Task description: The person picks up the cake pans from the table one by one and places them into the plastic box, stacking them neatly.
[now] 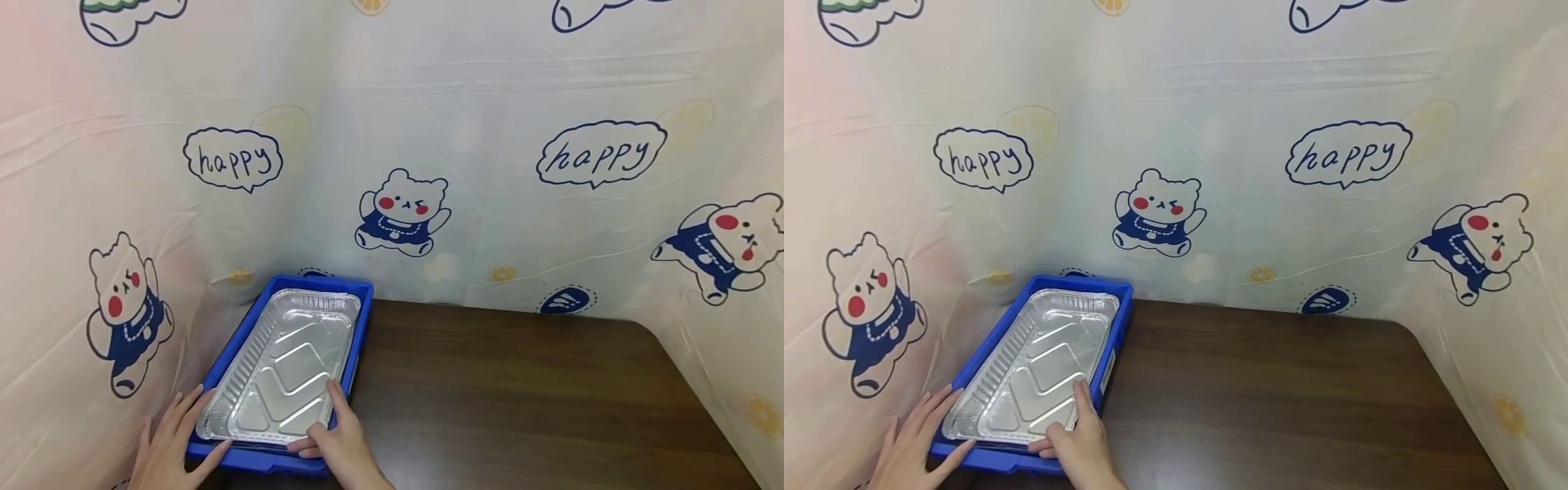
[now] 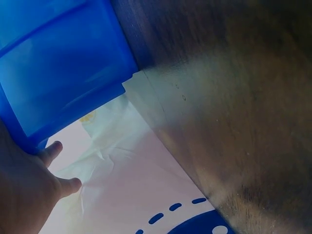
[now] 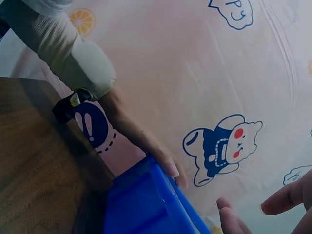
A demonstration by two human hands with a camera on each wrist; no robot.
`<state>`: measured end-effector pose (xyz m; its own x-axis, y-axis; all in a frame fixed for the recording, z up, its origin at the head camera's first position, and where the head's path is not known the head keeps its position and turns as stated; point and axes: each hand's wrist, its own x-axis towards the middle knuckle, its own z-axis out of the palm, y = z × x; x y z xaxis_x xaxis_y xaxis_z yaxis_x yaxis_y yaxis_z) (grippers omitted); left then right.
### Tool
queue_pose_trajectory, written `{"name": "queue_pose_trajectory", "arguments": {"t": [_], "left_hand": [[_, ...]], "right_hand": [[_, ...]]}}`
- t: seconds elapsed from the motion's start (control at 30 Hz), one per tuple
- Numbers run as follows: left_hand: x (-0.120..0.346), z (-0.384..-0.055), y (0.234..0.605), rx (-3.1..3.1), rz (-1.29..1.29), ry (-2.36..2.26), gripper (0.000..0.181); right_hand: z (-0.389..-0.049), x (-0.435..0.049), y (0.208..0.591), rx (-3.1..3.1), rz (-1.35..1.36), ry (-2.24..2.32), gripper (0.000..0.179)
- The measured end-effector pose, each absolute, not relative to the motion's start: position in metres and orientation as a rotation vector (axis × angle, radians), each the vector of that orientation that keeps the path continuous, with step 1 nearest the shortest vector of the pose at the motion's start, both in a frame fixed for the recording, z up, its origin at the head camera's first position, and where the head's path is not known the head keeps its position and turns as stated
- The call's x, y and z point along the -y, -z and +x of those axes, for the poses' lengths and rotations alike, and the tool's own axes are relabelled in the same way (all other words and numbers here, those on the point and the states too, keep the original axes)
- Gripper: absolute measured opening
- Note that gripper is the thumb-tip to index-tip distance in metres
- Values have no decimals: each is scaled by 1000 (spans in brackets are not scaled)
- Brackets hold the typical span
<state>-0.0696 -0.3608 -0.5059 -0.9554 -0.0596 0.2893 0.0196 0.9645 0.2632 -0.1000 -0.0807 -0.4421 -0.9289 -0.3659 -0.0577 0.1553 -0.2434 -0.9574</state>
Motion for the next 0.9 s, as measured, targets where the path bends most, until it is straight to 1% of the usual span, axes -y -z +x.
{"name": "queue_pose_trajectory", "arguments": {"t": [0.27,0.43,0.67,0.8,0.9], "left_hand": [[356,-73,505,2822,22,394,89],[353,-77,506,2827,6,377,89],[360,-72,505,2863,73,314,91],[363,-72,504,2886,74,284,95],[360,-74,497,2926,55,308,94]], "right_hand": [[-102,64,441,-1679,-261,2251,74],[-102,42,448,-1725,-263,2273,68],[-106,-8,464,-1813,-312,2247,64],[-113,-42,469,-1976,-325,2114,65],[-117,-67,473,-2080,-332,1989,68]]}}
